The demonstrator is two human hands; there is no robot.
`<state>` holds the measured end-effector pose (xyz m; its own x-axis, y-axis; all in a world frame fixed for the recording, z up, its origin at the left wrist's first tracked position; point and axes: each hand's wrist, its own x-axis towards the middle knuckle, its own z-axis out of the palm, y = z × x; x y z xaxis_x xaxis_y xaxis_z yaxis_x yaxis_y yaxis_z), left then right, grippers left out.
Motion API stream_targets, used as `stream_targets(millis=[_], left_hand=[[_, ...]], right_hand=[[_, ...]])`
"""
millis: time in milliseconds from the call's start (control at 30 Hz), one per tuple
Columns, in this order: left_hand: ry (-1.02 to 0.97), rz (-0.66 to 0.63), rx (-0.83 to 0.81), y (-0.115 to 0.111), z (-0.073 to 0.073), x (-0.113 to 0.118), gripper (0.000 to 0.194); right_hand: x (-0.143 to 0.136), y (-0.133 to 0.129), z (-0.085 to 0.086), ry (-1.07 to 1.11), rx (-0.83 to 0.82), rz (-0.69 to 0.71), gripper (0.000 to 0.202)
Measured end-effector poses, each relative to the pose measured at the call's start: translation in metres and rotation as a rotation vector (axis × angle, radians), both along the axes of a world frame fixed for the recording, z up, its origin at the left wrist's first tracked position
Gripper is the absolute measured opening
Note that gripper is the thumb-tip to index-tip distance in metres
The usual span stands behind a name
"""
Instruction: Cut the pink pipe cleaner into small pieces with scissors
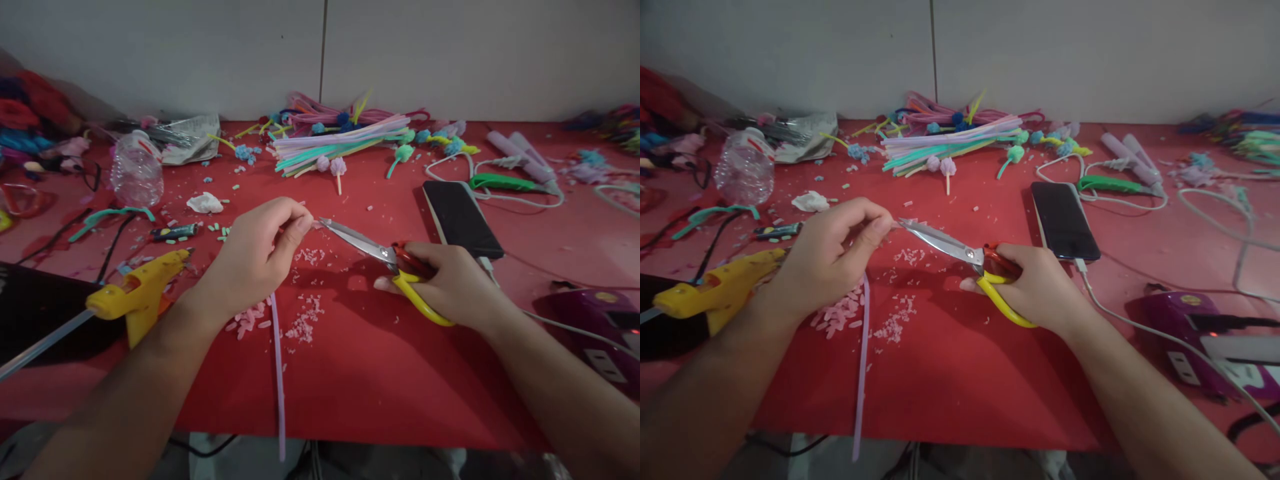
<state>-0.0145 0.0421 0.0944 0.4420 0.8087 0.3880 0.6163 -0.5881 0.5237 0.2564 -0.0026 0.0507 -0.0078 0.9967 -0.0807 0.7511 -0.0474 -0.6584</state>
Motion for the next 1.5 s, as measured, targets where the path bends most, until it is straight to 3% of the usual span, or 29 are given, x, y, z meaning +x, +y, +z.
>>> stream_targets(millis=[733, 1500], left_hand=[[0.002, -0.012, 0.048, 0.0009, 0.0005, -0.0031, 0.015], [-0.001, 0.03, -0.009, -0.0014, 0.0022, -0.0012, 0.018]], right_hand=[[0.0004, 0.0003, -0.0019, 0.011, 0.016, 0.006, 0.079], [0.0015, 0.0006, -0.0011, 0.008, 0.055, 0.004, 0.077]])
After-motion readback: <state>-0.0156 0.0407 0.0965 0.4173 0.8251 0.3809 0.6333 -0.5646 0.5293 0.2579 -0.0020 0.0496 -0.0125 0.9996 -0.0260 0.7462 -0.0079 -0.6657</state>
